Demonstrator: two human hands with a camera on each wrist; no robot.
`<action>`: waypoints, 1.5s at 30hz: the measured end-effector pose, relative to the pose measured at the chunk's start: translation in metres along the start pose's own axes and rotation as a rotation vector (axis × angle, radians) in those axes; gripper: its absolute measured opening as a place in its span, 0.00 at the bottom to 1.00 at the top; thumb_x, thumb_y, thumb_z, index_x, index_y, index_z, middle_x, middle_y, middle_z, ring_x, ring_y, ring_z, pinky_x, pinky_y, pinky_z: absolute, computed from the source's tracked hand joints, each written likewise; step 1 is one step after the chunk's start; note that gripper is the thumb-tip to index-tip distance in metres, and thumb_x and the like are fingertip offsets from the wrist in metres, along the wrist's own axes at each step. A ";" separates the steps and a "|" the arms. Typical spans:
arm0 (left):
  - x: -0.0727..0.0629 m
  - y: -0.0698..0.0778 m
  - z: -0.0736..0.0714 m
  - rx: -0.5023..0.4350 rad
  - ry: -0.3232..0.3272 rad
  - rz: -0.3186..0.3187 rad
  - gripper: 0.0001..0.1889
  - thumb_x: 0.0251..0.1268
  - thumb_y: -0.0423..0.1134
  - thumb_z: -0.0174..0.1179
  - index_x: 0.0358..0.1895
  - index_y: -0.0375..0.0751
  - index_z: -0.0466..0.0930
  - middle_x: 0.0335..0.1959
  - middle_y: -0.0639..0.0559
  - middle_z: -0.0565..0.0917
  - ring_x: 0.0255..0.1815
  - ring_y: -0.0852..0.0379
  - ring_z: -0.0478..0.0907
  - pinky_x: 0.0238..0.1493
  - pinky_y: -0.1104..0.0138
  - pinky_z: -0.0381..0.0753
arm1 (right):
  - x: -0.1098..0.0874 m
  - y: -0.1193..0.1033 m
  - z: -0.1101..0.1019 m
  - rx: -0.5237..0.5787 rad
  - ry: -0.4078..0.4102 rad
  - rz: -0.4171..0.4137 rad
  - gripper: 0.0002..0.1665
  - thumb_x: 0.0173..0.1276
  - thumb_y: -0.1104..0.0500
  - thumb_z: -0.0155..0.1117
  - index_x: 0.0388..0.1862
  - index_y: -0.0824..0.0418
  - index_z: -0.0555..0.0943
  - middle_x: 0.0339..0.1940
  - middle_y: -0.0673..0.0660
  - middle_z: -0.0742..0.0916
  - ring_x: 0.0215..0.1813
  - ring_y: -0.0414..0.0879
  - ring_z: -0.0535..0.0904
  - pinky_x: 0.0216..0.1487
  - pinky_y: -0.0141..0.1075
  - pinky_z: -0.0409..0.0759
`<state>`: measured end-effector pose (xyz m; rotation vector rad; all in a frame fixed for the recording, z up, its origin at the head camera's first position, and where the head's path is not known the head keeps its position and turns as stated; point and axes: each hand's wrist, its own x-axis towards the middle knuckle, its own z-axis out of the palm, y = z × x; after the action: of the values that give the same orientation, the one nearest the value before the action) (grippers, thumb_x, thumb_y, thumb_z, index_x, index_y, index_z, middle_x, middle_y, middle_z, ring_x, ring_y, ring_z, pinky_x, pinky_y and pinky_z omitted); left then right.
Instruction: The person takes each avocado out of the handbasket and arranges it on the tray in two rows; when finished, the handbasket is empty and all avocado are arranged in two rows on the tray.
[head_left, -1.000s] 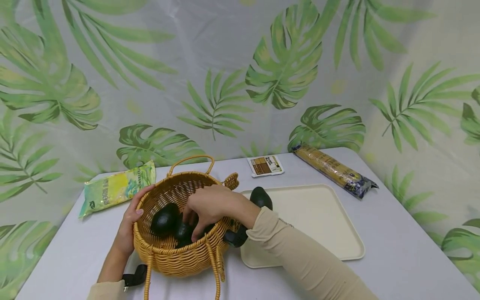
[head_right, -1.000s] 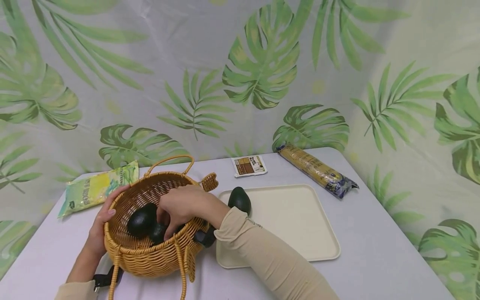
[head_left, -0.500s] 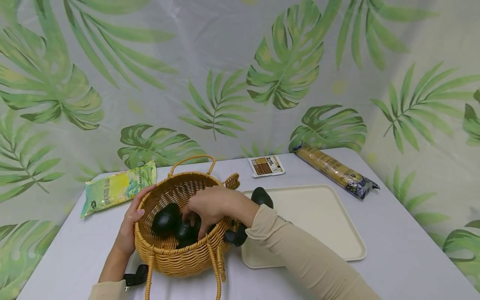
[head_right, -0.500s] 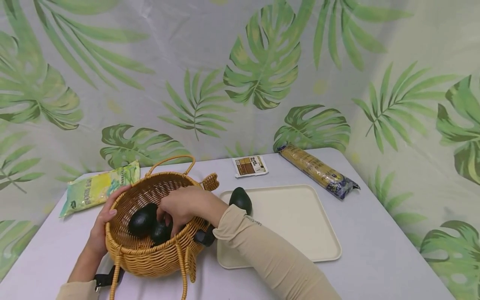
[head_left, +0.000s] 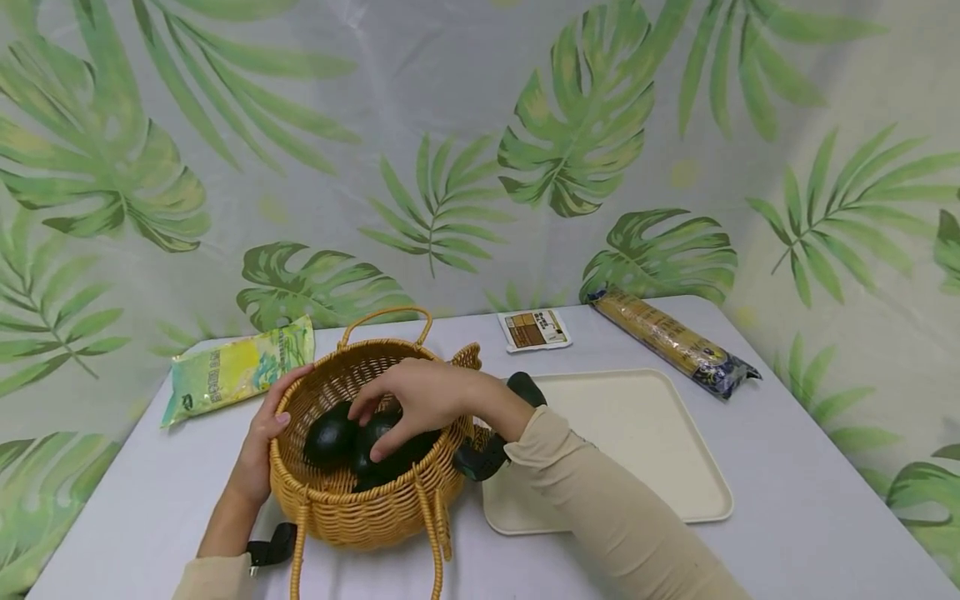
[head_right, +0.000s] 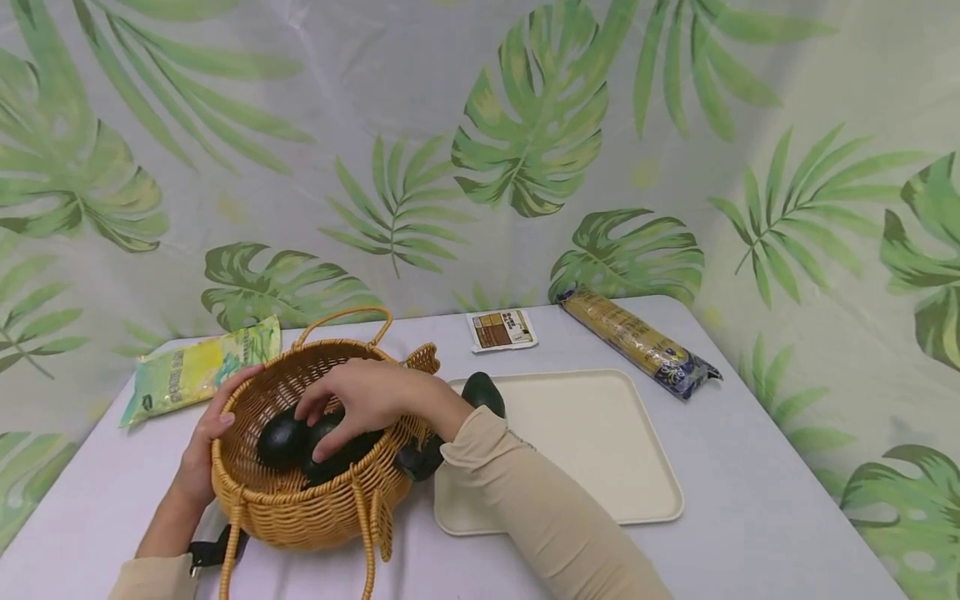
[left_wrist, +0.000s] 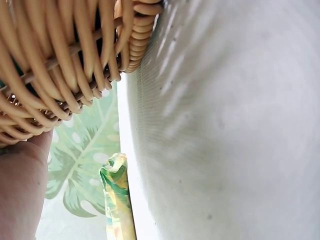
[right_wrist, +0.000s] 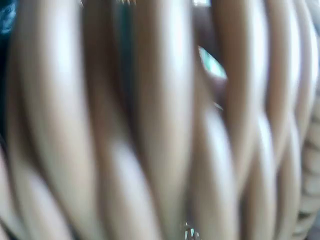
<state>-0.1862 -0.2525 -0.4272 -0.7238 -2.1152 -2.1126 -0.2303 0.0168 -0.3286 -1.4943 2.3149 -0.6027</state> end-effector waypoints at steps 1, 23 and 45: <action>0.001 0.001 0.000 0.001 0.000 -0.002 0.31 0.76 0.39 0.31 0.80 0.43 0.56 0.73 0.49 0.64 0.69 0.52 0.68 0.61 0.70 0.76 | 0.000 0.000 0.000 -0.026 0.021 0.004 0.31 0.66 0.45 0.75 0.66 0.53 0.82 0.56 0.45 0.88 0.57 0.34 0.82 0.57 0.27 0.76; 0.002 0.004 0.000 0.037 0.023 -0.038 0.31 0.76 0.42 0.33 0.81 0.45 0.57 0.73 0.51 0.65 0.69 0.52 0.66 0.60 0.72 0.77 | 0.005 -0.002 0.006 -0.084 0.344 0.078 0.23 0.77 0.49 0.62 0.66 0.56 0.81 0.64 0.51 0.84 0.67 0.44 0.78 0.68 0.35 0.73; 0.000 0.002 0.000 0.013 0.015 -0.010 0.31 0.77 0.40 0.32 0.81 0.43 0.57 0.73 0.52 0.65 0.69 0.53 0.67 0.62 0.71 0.75 | 0.005 -0.008 0.015 -0.230 0.370 0.222 0.16 0.77 0.52 0.63 0.60 0.52 0.86 0.59 0.50 0.88 0.59 0.45 0.84 0.61 0.38 0.79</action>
<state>-0.1856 -0.2526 -0.4256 -0.6945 -2.1277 -2.1005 -0.2185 0.0068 -0.3372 -1.2748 2.8717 -0.6107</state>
